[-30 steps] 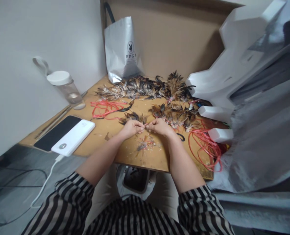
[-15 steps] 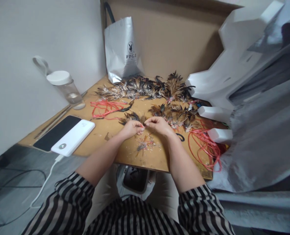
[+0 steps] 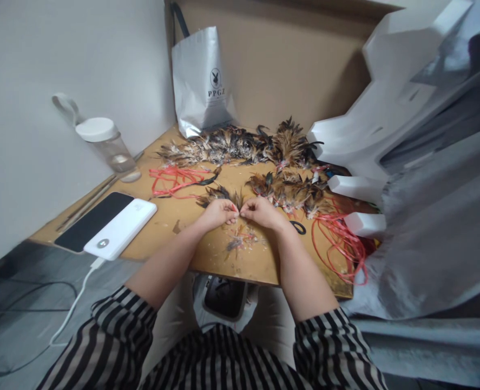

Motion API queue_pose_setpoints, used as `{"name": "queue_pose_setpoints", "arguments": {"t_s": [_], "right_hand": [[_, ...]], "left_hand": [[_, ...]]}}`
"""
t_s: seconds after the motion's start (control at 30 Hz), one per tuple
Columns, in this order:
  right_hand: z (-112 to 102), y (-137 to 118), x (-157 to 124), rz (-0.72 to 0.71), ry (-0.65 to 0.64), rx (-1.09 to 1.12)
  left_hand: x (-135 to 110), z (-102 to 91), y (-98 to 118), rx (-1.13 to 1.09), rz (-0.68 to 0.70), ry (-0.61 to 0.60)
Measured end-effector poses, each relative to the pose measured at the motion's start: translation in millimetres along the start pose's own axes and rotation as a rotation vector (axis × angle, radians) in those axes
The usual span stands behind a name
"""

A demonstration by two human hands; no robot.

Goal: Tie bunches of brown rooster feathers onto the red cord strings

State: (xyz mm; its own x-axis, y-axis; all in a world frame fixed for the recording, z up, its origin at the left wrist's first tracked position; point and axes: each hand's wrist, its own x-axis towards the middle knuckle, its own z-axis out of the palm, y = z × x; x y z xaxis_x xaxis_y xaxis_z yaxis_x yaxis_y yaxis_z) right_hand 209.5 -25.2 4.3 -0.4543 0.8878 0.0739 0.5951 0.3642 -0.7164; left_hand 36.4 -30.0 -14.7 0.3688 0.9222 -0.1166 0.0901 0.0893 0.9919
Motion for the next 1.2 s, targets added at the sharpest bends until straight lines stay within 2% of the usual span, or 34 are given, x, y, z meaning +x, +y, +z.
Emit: {"name": "queue_pose_setpoints", "arguments": {"t_s": [0.33,0.4,0.53,0.6,0.73,0.83,0.97,1.2], "right_hand": [[-2,-7,-5,0.031,-0.204,0.071],[-1,-6,-4,0.045,-0.176,0.134],[5,-7,0,0.086,-0.035,0.254],[8,-7,2,0.115,-0.027,0.288],[13,-2,4,0.11,-0.075,0.173],[14,0,5,0.11,-0.049,0.048],[14,2,6,0.147,-0.033,0.005],[19,8,9,0.15,-0.008,0.002]], "left_hand": [[-1,-2.5,4,0.026,0.003,0.0],[-2,-2.9,5,0.037,0.025,0.003],[-4,-2.4,7,0.079,0.059,0.003],[-5,-1.4,8,0.099,0.077,-0.003],[-6,0.7,6,0.182,0.137,0.003],[-5,1.1,0,0.262,0.2,0.03],[-1,-1.3,-10,0.361,0.299,0.09],[-3,-1.7,-14,0.777,0.532,0.225]]}}
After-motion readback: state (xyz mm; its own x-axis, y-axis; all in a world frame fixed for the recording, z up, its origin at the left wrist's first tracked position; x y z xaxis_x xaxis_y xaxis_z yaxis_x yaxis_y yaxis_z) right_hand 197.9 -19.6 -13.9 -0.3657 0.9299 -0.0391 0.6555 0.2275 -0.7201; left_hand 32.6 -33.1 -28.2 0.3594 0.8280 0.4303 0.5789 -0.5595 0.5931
